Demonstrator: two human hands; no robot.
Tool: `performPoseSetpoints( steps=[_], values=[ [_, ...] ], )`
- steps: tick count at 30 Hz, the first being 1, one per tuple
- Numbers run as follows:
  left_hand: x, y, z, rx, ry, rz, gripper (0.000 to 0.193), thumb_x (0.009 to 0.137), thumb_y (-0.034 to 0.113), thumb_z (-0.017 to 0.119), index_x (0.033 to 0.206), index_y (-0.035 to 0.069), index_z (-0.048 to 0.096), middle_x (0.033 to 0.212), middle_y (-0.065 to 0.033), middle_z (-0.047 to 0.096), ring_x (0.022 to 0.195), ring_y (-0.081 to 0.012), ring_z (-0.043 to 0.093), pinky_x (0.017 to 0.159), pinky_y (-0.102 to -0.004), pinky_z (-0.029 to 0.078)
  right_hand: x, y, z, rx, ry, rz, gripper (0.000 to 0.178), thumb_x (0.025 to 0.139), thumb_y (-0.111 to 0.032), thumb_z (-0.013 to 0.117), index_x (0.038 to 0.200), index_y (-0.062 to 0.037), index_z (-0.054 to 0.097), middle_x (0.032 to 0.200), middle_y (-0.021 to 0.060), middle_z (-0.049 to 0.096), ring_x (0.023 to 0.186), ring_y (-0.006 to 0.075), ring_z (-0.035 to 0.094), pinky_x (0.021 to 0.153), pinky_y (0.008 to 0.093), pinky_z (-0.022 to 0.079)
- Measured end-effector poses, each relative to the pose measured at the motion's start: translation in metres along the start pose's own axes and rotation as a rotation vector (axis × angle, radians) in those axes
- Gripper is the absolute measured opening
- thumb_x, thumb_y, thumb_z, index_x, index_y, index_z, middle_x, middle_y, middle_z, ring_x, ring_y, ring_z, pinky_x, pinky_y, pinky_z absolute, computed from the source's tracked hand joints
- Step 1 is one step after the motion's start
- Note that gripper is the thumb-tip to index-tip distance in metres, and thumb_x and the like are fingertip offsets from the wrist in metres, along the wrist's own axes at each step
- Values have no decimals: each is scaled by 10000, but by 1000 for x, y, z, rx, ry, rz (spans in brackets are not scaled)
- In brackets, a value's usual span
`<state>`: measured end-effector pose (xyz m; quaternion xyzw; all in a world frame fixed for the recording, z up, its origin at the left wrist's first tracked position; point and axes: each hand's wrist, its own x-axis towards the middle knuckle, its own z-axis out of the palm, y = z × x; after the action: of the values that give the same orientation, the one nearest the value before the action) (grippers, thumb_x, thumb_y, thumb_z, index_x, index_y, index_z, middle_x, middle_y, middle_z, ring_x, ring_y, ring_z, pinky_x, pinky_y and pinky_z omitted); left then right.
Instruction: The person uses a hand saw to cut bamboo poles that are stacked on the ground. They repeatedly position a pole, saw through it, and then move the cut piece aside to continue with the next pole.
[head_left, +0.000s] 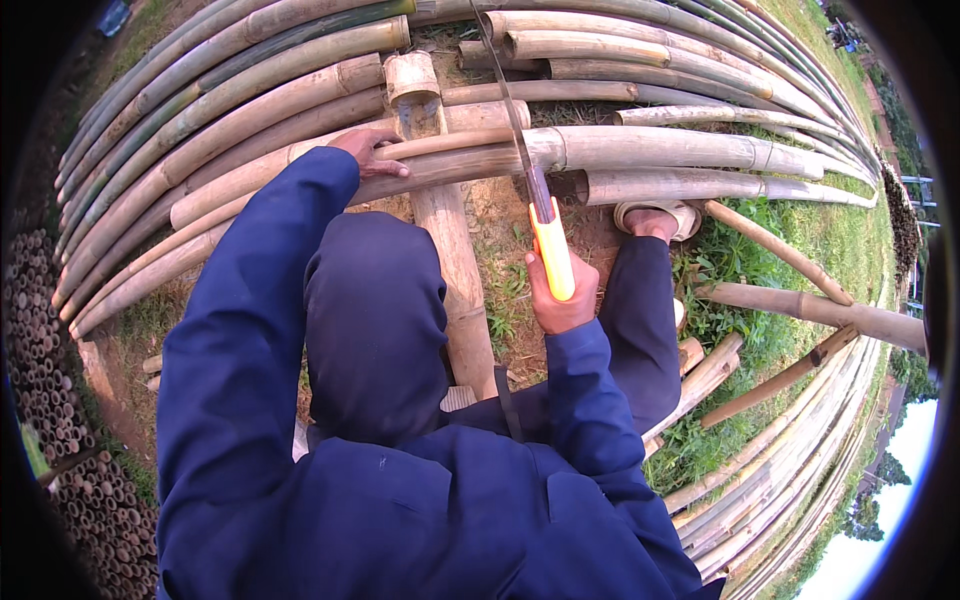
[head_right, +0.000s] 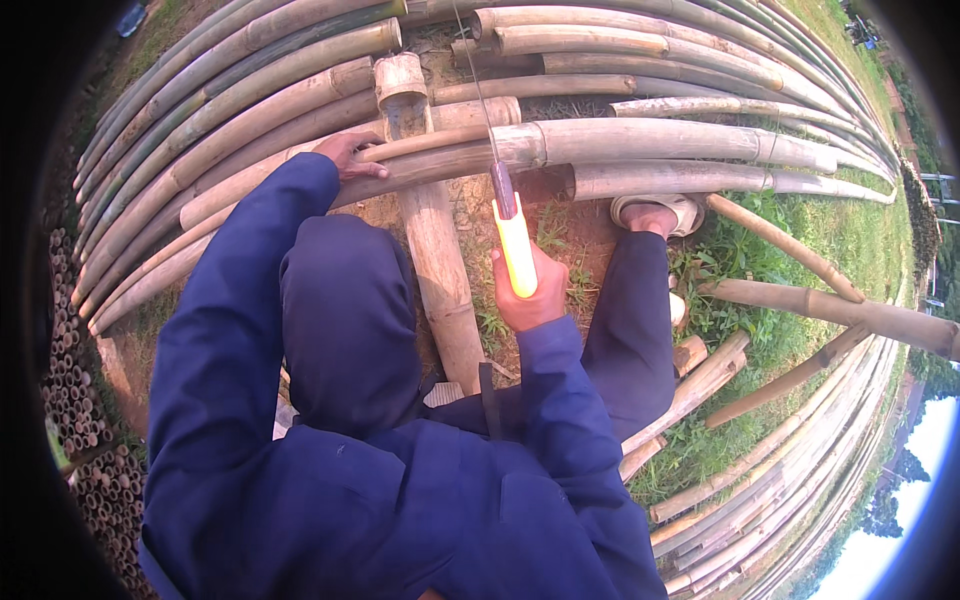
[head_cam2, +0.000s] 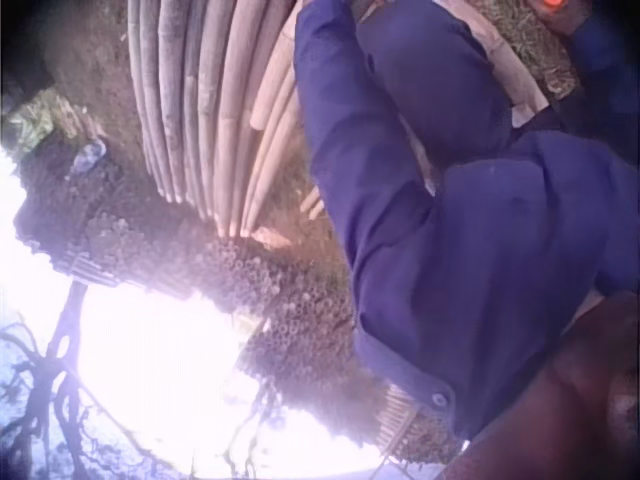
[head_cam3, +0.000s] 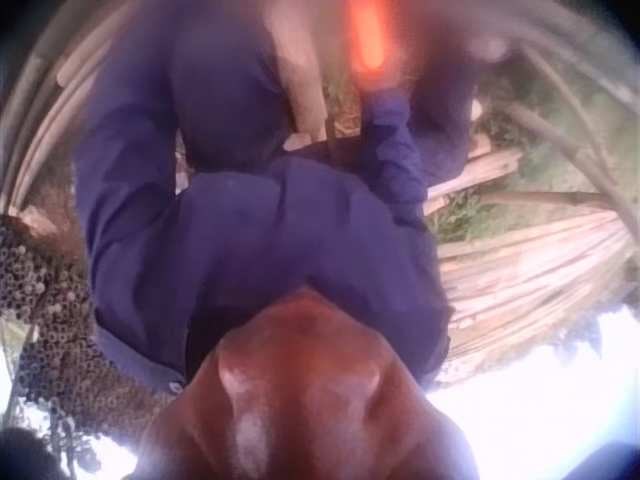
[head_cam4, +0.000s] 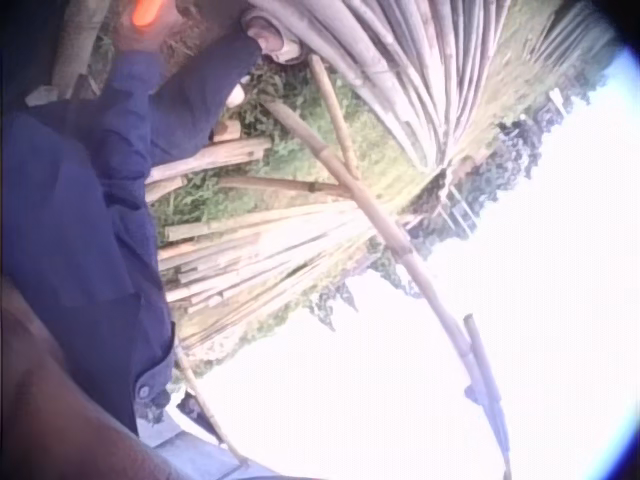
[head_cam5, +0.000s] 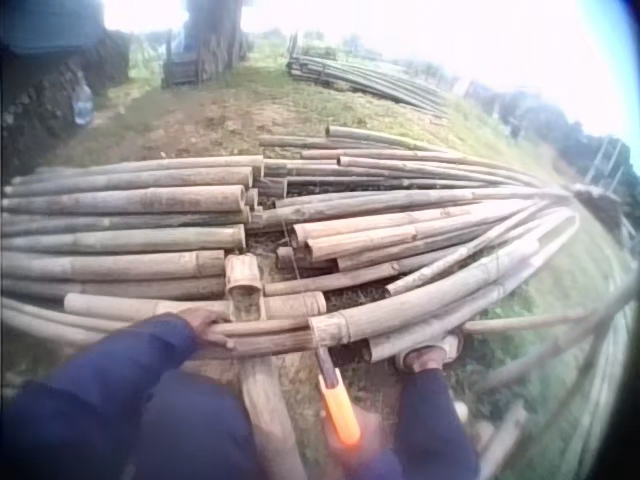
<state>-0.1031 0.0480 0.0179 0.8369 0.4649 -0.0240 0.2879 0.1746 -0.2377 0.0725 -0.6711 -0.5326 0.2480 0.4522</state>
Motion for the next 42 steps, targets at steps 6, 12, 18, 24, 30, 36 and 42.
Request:
performPoseSetpoints(
  steps=[6, 12, 18, 24, 30, 36, 42],
  values=[
    [-8, -2, -9, 131, 517, -57, 641, 951, 556, 678, 1390, 94, 607, 1304, -180, 673, 1230, -364, 636, 1043, -443, 500, -14, 0, -2, 50, 10, 51, 178, 943, -18, 722, 1105, 53, 728, 841, 58, 718, 738, 88, 625, 687, 262, 512],
    [-27, 60, 61, 395, 439, 169, 900, 763, 555, 836, 1434, 58, 499, 1291, -160, 636, 1246, -333, 609, 1066, -425, 480, -21, 4, -8, 62, 26, 128, 135, 930, -39, 730, 1038, 43, 720, 753, 75, 684, 659, 107, 622, 621, 289, 499],
    [-13, 67, 67, 365, 325, 56, 702, 674, 427, 898, 1178, 70, 564, 1200, -157, 686, 1141, -348, 684, 967, -443, 552, -21, 5, -5, 75, 57, 109, 129, 930, -63, 741, 998, 43, 712, 722, 88, 678, 634, 120, 632, 597, 310, 499],
    [-15, 64, 41, 299, 190, 2, 676, 698, 406, 874, 1194, 60, 570, 1193, -176, 699, 1140, -370, 679, 968, -462, 556, -106, 0, -44, 150, -5, 306, 301, 930, 11, 690, 1227, 55, 705, 960, 112, 769, 833, 134, 711, 772, 269, 544],
    [-4, 70, 48, 291, 145, -9, 755, 679, 390, 863, 1288, 80, 542, 1250, -173, 687, 1133, -407, 674, 963, -497, 547, -88, -10, -41, 9, 3, 174, 208, 920, -7, 705, 1120, 49, 712, 798, 135, 711, 686, 190, 686, 671, 332, 536],
    [-3, 59, 42, 335, 95, -27, 774, 685, 465, 862, 1279, 71, 560, 1226, -195, 692, 1097, -395, 695, 946, -498, 561, -25, 1, -10, 118, 34, 149, 96, 936, -48, 737, 941, 38, 695, 680, 92, 636, 576, 137, 567, 561, 325, 469],
    [0, 53, 46, 291, 158, 40, 751, 666, 442, 870, 1232, 46, 575, 1135, -200, 720, 1016, -413, 712, 898, -487, 573, -143, -32, -64, -76, -19, 121, 299, 894, 19, 704, 1191, 56, 708, 834, 144, 723, 712, 232, 716, 725, 314, 557]
  ],
)
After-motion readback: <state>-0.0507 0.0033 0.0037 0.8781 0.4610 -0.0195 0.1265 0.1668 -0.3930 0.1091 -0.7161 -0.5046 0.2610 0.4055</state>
